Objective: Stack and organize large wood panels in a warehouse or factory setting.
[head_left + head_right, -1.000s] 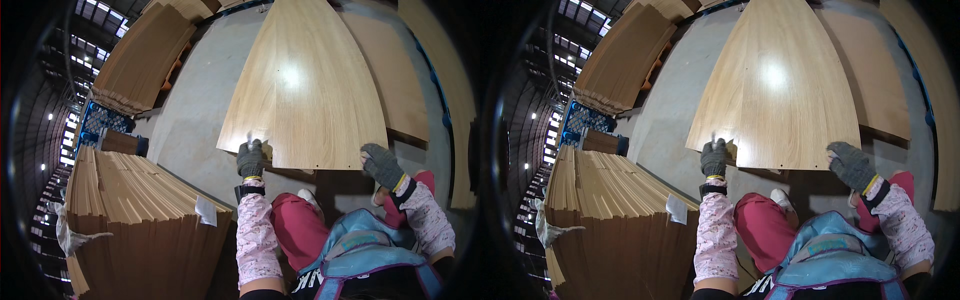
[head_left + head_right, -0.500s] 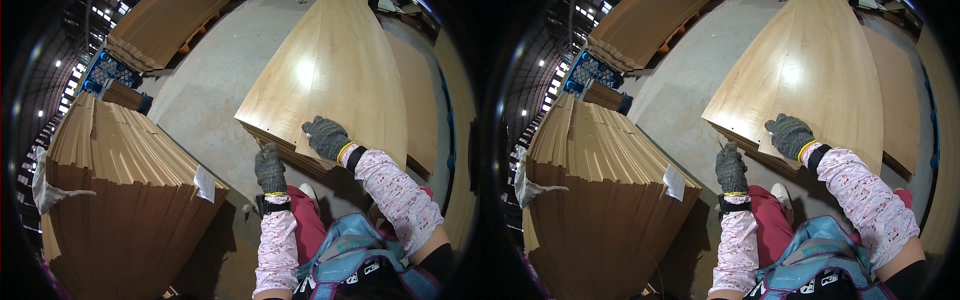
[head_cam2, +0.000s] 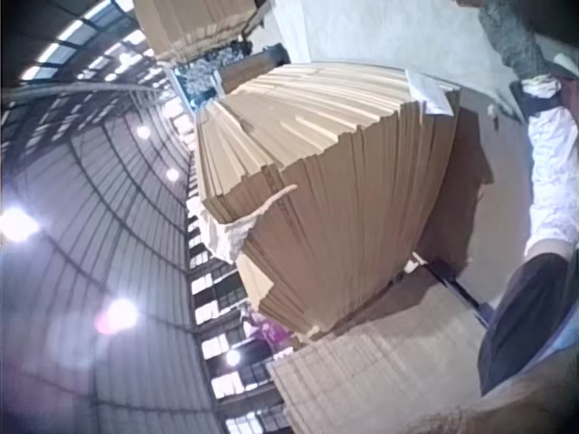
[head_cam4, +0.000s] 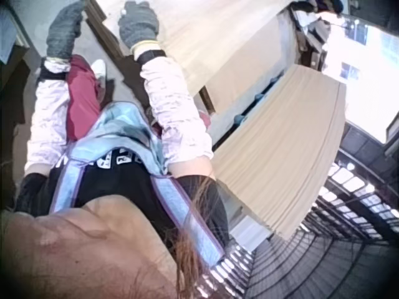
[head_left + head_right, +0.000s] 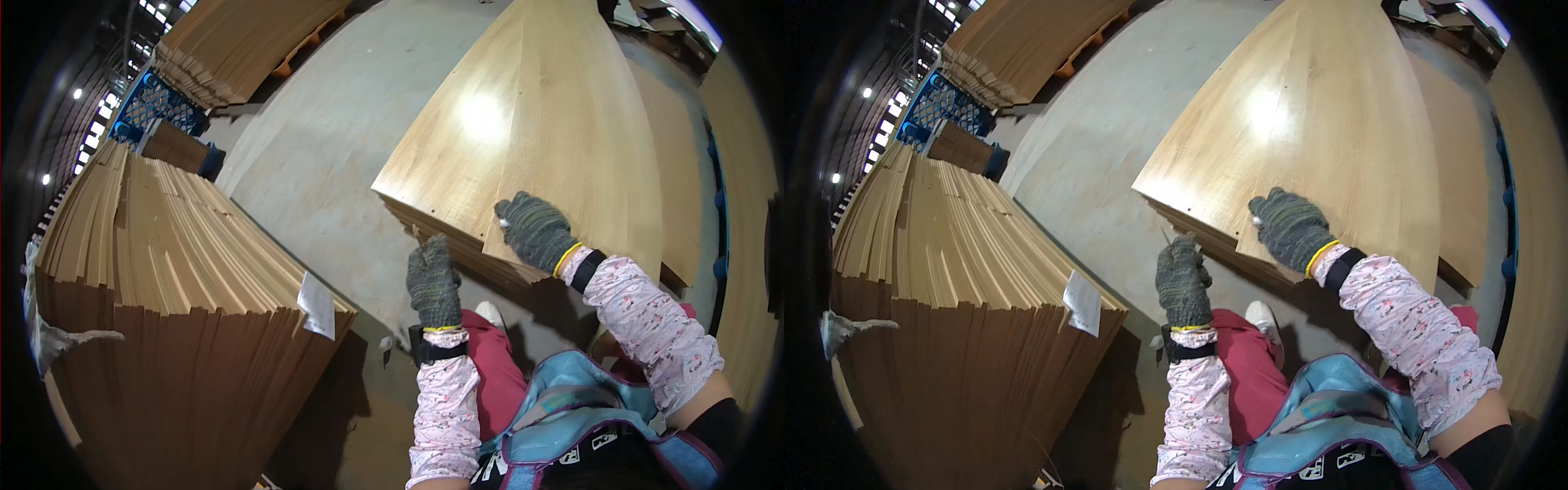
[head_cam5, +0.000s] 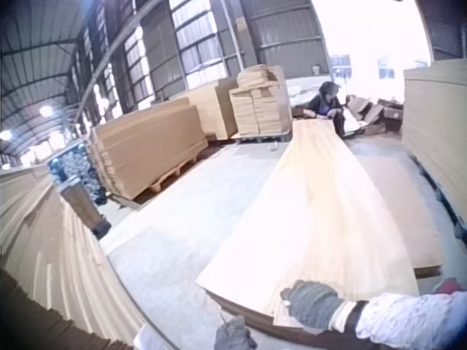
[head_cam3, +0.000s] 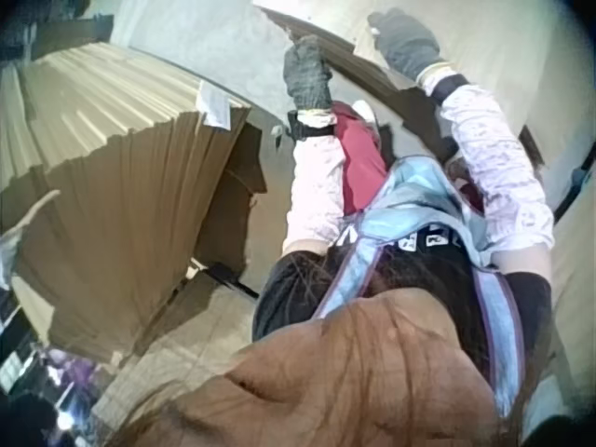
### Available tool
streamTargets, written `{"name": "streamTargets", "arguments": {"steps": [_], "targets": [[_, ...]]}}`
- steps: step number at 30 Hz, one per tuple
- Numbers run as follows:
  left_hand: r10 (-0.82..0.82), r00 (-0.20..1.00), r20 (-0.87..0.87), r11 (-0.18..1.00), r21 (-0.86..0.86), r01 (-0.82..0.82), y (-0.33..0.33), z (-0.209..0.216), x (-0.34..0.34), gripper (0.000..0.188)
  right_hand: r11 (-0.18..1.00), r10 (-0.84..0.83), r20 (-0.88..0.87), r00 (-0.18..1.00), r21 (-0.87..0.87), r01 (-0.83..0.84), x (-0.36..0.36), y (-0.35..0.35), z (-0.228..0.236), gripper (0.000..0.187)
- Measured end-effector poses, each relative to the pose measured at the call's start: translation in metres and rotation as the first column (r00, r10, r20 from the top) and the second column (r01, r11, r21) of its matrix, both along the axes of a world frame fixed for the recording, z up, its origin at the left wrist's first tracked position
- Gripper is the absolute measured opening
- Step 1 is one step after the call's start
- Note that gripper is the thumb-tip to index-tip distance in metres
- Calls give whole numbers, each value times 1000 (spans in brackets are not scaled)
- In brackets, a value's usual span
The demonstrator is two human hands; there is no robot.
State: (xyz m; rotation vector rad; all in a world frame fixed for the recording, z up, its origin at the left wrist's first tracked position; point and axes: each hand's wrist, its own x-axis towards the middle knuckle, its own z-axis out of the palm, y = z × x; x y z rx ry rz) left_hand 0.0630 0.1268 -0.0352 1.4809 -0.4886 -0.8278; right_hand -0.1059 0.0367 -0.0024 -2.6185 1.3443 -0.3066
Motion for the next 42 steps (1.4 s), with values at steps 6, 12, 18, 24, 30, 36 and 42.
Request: {"name": "streamTargets", "arguments": {"steps": [6,12,18,24,30,36,42], "targets": [[-13,1000,-15,999,-42,13,4,19,-8,19,998,15,-19,1000,69,-14,3,-2,-3,26],[39,997,-60,998,51,-36,-4,15,-14,20,996,63,-20,998,62,-61,-2,0,-2,25],[-30,996,84,999,44,27,-8,9,-15,21,990,134,55,989,35,-136,-3,5,-2,23],[-63,988,139,995,82,52,-5,15,-26,26,975,188,142,972,95,-202,-19,28,-8,27],[-81,880,468,992,123,26,-10,-28,5,25,999,29,365,930,23,-40,-117,78,2,24],[-146,765,627,984,13,177,-3,-2,-18,18,817,-495,567,658,46,575,-243,134,-44,28],[-75,469,880,989,5,149,-11,-14,-7,19,608,-673,647,359,207,767,-242,171,-60,23]]}}
